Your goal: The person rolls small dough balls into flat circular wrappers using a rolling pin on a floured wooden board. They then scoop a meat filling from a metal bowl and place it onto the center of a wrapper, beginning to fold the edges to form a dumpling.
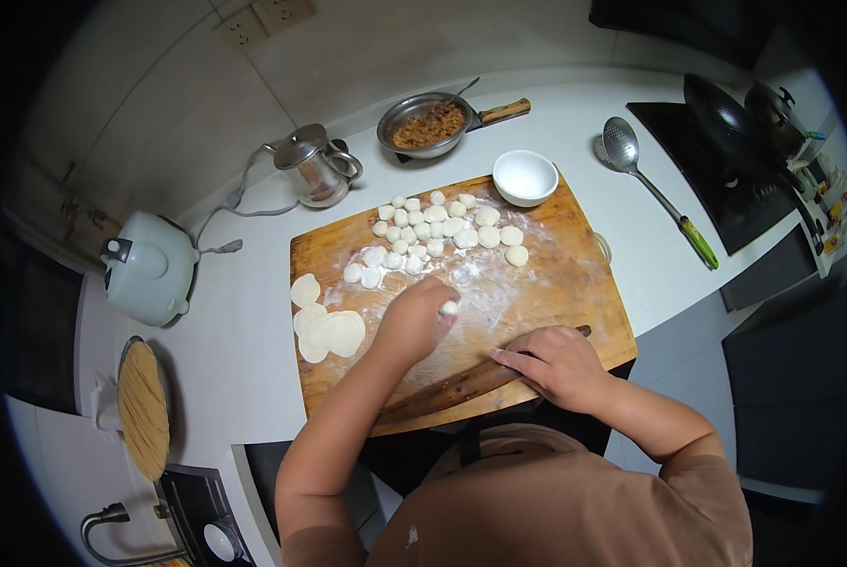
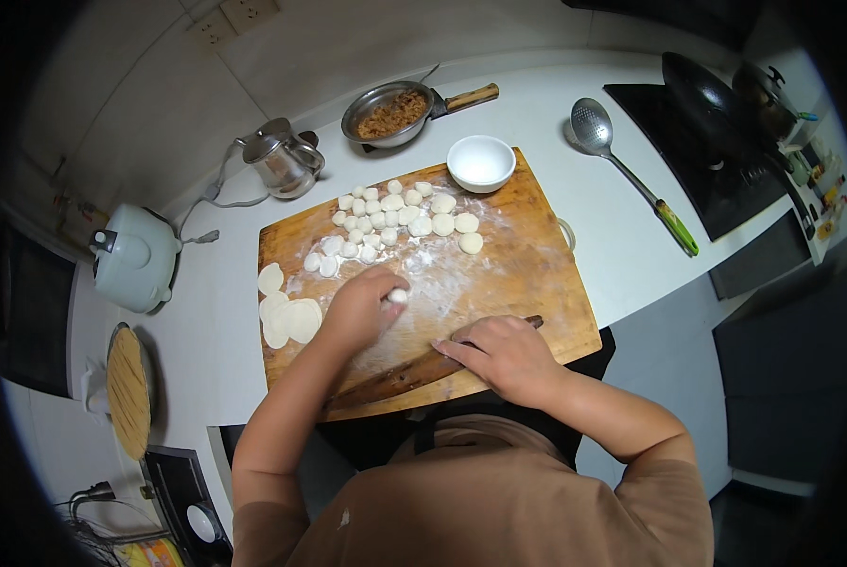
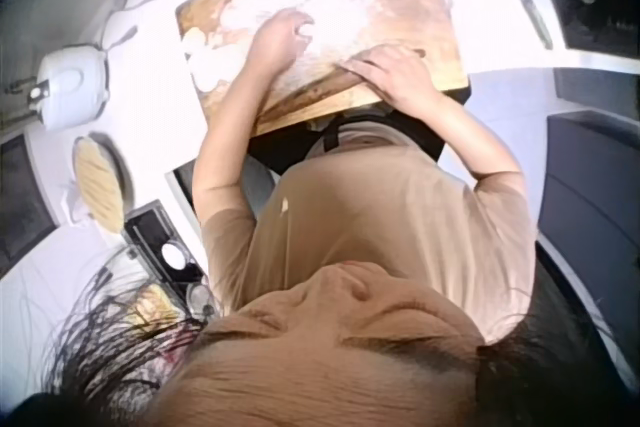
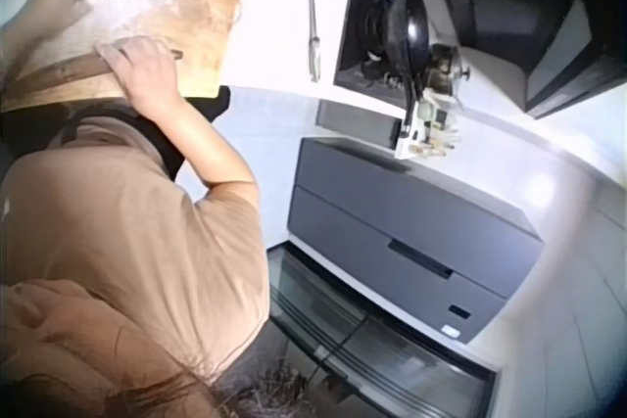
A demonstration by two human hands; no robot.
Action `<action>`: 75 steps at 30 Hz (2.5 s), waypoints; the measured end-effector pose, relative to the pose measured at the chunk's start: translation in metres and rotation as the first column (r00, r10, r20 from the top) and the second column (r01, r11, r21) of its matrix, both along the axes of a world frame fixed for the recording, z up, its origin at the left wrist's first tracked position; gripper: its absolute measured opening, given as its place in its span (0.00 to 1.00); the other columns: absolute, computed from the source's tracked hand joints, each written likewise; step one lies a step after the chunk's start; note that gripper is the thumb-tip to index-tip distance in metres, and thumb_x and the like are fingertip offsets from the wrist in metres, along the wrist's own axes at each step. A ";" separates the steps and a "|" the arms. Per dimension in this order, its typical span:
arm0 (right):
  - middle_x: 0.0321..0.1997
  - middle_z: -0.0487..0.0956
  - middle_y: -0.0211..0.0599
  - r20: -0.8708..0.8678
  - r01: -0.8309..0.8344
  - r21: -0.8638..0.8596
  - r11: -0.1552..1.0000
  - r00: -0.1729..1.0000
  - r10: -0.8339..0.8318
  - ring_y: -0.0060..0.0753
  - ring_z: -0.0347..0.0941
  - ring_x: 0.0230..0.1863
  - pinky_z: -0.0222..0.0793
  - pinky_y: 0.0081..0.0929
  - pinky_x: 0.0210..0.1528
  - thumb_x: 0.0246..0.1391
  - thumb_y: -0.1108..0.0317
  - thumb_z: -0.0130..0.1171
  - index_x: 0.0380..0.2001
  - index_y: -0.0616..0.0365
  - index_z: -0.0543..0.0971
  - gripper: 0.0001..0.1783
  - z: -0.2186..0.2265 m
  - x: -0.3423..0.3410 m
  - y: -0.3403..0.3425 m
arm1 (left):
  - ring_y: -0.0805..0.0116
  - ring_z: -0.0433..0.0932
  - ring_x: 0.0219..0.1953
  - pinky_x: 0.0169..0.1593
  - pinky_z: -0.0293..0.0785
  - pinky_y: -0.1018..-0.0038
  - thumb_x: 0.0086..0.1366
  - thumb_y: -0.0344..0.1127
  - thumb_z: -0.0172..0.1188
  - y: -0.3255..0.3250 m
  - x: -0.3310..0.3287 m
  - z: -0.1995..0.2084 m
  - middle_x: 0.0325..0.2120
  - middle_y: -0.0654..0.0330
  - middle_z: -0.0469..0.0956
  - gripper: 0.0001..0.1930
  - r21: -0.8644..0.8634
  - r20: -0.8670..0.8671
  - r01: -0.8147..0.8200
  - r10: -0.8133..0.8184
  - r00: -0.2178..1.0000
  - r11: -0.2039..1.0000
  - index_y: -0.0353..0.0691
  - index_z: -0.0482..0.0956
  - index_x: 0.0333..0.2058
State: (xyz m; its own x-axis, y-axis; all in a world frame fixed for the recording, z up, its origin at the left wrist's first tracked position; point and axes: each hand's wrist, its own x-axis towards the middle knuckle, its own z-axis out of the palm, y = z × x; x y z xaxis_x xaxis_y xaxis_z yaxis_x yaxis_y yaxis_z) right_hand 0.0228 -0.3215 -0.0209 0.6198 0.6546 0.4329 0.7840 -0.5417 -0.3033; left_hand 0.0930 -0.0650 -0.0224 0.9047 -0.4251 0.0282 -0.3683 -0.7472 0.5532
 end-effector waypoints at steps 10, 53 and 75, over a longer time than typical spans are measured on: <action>0.42 0.79 0.26 -0.037 -0.120 -0.053 0.991 0.992 0.118 0.32 0.75 0.44 0.68 0.30 0.44 0.53 0.68 0.53 0.52 0.44 0.79 0.22 0.001 0.007 -0.005 | 0.54 0.52 0.72 0.71 0.49 0.55 0.66 0.43 0.57 -0.035 -0.001 -0.008 0.70 0.52 0.52 0.34 0.219 0.232 0.211 -0.261 0.937 0.953 0.41 0.57 0.68; 0.71 0.63 0.42 0.048 0.169 -0.189 0.967 0.986 -0.162 0.51 0.52 0.73 0.50 0.42 0.72 0.60 0.45 0.53 0.64 0.55 0.67 0.35 -0.013 0.111 0.055 | 0.48 0.49 0.72 0.72 0.42 0.50 0.63 0.39 0.60 0.045 -0.049 -0.001 0.70 0.44 0.52 0.40 0.328 0.239 -0.344 0.275 0.931 0.880 0.32 0.52 0.68; 0.45 0.77 0.33 -0.074 0.011 -0.010 1.000 0.997 -0.012 0.38 0.72 0.48 0.67 0.38 0.51 0.48 0.67 0.62 0.52 0.51 0.77 0.24 -0.015 0.013 0.018 | 0.55 0.77 0.41 0.43 0.74 0.62 0.56 0.33 0.67 0.008 0.003 0.010 0.37 0.57 0.80 0.11 0.064 -0.222 -0.047 0.060 0.973 0.997 0.41 0.80 0.38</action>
